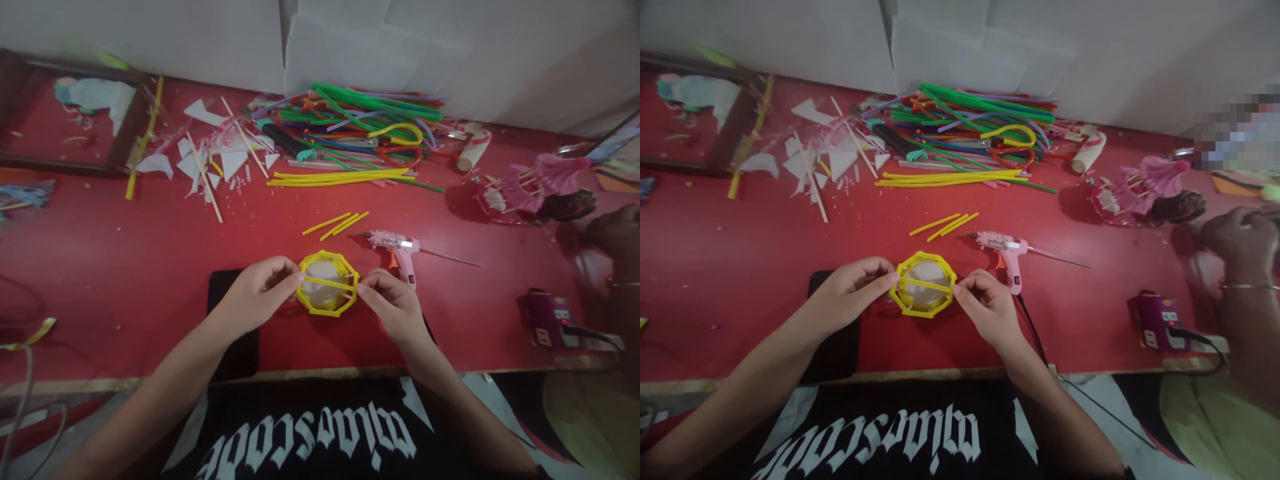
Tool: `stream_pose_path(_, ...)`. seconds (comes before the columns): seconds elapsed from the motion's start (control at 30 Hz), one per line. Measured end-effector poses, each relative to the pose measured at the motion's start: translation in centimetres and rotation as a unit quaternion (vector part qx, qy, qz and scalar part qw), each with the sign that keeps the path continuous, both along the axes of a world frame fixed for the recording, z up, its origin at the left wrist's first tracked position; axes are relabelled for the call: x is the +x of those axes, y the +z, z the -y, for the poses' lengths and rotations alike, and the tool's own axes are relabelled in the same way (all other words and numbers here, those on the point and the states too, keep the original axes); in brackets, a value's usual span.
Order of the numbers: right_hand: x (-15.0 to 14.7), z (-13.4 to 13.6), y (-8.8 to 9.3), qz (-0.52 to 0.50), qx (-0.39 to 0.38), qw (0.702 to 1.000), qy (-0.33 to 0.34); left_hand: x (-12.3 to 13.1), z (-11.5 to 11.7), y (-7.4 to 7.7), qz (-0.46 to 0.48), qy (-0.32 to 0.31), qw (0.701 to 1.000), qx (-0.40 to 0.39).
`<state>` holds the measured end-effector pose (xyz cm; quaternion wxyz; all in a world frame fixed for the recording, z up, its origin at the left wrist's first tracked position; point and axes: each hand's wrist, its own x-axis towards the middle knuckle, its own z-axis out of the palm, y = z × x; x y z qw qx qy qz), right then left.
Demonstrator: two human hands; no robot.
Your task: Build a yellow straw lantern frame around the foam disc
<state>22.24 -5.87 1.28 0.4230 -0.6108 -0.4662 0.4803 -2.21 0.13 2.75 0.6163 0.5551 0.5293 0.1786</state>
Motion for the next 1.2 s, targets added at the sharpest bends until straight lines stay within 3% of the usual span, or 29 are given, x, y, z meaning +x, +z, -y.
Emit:
stream_pose_path(0.27,0.02,-0.15,-0.21,-0.014,-0.020,1.000,0.001,0.07,-0.15,0.62,-0.032,-0.008,0.999,0.018)
stream_pose_path(0.7,-0.52,-0.14,-0.27,-0.045,-0.044,0.998,0.011,0.31,-0.31,0.63,-0.003,0.012,1.000,0.019)
stream_pose_path(1.2,-0.57,-0.61,0.04,-0.028,-0.067,0.997,0.009,0.20,-0.42,0.83,-0.053,-0.028,0.996,0.065)
